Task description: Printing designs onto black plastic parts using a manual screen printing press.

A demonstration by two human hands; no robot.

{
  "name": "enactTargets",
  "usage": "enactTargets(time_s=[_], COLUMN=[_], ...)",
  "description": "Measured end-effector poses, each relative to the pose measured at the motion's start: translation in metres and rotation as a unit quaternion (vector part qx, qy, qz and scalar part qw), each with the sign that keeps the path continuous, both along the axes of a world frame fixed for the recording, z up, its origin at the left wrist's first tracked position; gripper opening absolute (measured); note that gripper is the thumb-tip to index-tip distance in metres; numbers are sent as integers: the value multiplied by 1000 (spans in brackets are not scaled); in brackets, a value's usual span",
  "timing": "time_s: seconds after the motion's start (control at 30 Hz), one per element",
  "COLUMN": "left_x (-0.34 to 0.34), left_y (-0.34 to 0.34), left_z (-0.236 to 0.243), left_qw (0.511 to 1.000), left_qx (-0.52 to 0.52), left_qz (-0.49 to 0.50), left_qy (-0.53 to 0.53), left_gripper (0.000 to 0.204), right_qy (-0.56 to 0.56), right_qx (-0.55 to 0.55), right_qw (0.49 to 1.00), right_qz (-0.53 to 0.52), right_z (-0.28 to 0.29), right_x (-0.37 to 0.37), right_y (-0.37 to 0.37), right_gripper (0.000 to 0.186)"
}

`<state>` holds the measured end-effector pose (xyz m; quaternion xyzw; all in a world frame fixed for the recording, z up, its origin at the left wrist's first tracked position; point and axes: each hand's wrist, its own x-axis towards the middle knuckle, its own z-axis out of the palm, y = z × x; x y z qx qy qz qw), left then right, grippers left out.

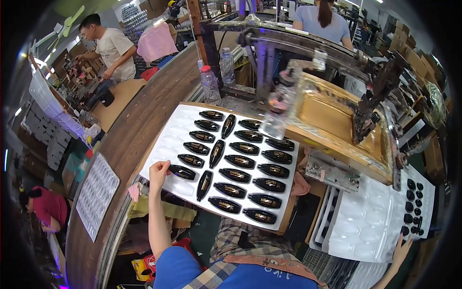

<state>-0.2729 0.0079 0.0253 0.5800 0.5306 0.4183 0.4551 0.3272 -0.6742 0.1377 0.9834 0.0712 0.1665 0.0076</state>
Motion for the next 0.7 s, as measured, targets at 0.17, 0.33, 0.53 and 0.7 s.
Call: enactTargets(time_s=[0.17, 0.33, 0.53, 0.7], left_x=[8, 32, 172, 335], left_y=[7, -2, -42, -77], left_z=[-4, 6, 71, 92], left_qw=[982, 917, 941, 833], left_qx=[-22, 116, 288, 444], left_qz=[-10, 67, -49, -308], left_qy=[185, 375, 168, 119], left_gripper=[29, 25, 12, 34], right_qy=[87, 38, -9, 133], right_qx=[62, 95, 294, 495], right_qw=[994, 995, 948, 802], right_qz=[-12, 14, 122, 308], right_z=[-15, -11, 19, 53], right_x=[-15, -26, -38, -79], right_y=[-65, -66, 3, 168], right_gripper=[57, 43, 33, 38])
